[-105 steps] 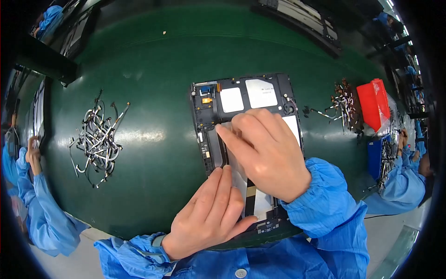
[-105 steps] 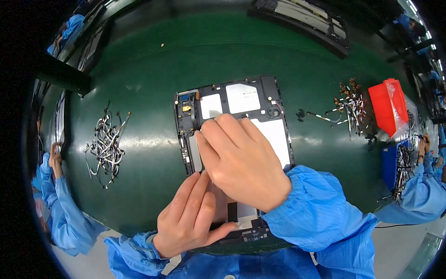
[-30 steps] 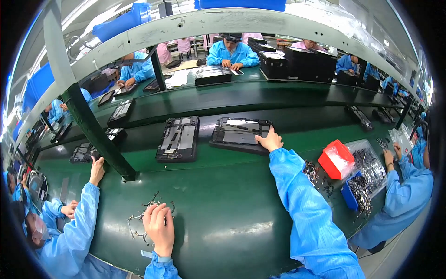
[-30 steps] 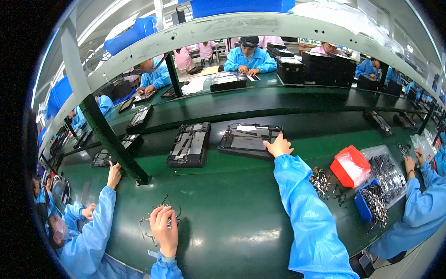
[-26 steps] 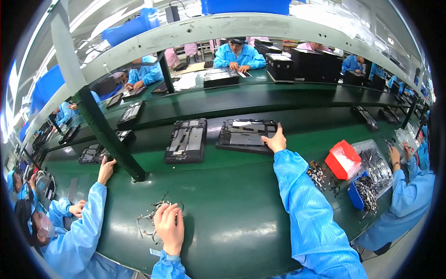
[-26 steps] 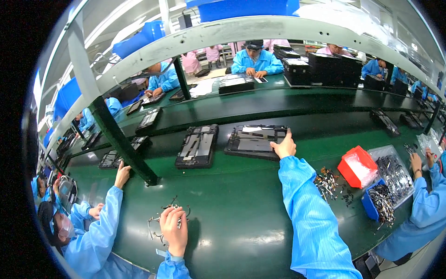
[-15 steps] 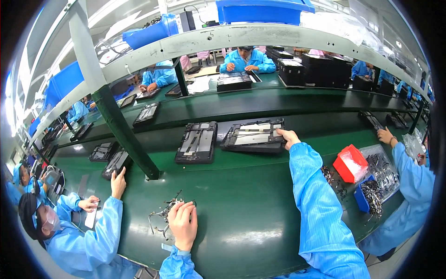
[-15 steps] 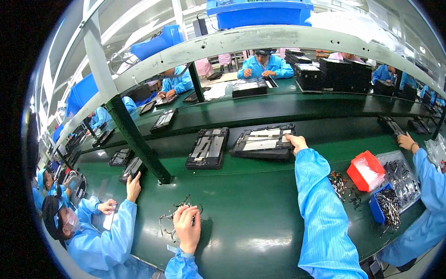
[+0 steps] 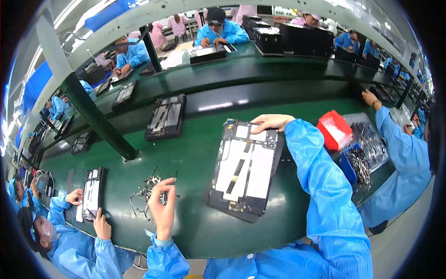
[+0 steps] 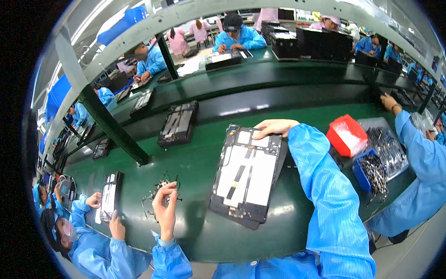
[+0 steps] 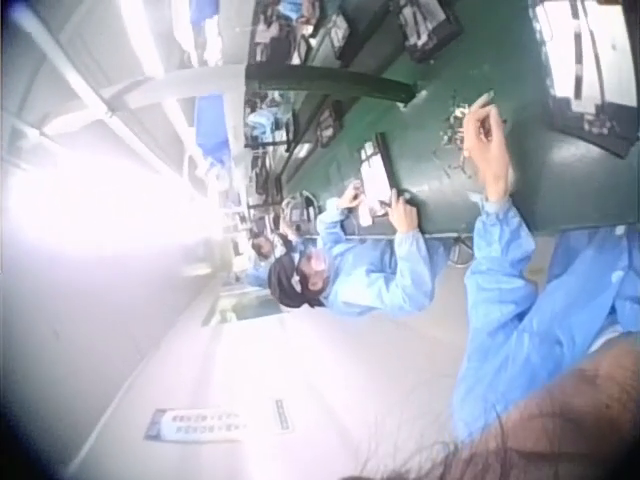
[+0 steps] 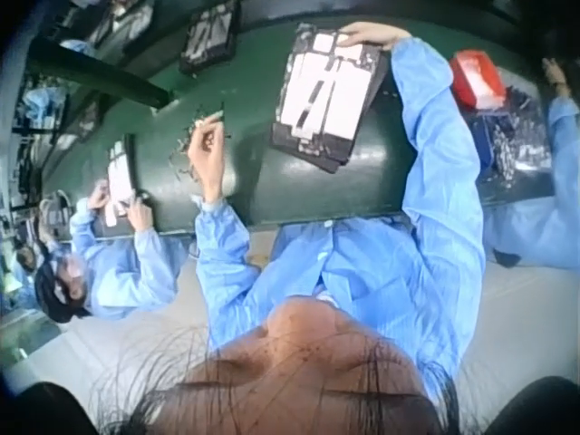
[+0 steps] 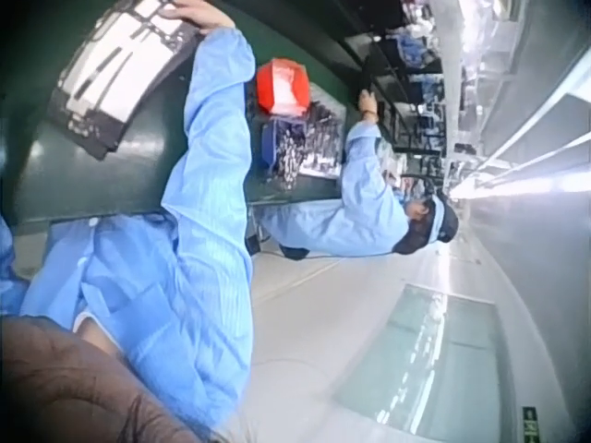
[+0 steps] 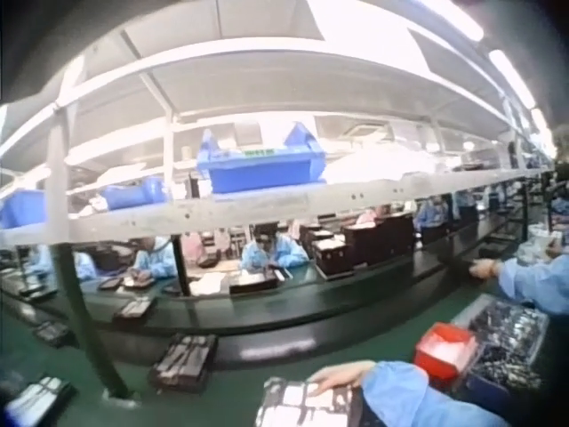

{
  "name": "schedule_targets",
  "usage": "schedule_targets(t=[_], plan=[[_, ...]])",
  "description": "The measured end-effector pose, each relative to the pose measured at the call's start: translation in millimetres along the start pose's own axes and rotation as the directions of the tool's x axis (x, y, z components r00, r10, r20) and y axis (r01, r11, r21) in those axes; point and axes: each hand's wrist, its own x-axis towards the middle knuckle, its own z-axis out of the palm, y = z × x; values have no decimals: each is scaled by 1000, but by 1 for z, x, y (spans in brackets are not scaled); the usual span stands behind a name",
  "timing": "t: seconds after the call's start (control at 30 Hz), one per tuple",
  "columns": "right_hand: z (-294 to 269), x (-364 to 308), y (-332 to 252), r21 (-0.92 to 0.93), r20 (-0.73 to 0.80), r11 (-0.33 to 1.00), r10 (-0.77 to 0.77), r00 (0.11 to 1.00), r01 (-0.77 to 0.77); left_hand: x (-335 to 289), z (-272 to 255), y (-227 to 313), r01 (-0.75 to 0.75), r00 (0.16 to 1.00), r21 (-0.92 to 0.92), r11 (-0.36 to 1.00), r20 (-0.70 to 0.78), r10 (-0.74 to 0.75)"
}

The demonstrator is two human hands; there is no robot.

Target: The person connects ribbon cables to internal components of a tablet chassis by hand.

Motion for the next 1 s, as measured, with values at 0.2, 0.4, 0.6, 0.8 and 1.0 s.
schedule_targets(t=[0.2,0.4,0.6,0.8,1.0], plan=[[23,20,8,-492,45,867,119,992,-82,-55,39,25,411,851,-246,878,448,-273],[75,-28,42,-850,-231,488,-685,691,199,-96,43,51,499,781,-142,855,500,-374],[130,-100,106,-110,-764,906,-340,548,409,-42,59,31,520,800,-267,811,484,-353],[154,-66,105,273,-747,796,-178,641,540,16,124,5,577,777,-295,761,486,-400],[130,-45,103,266,-685,772,-269,677,577,25,145,-1,518,771,-138,844,503,-390]])
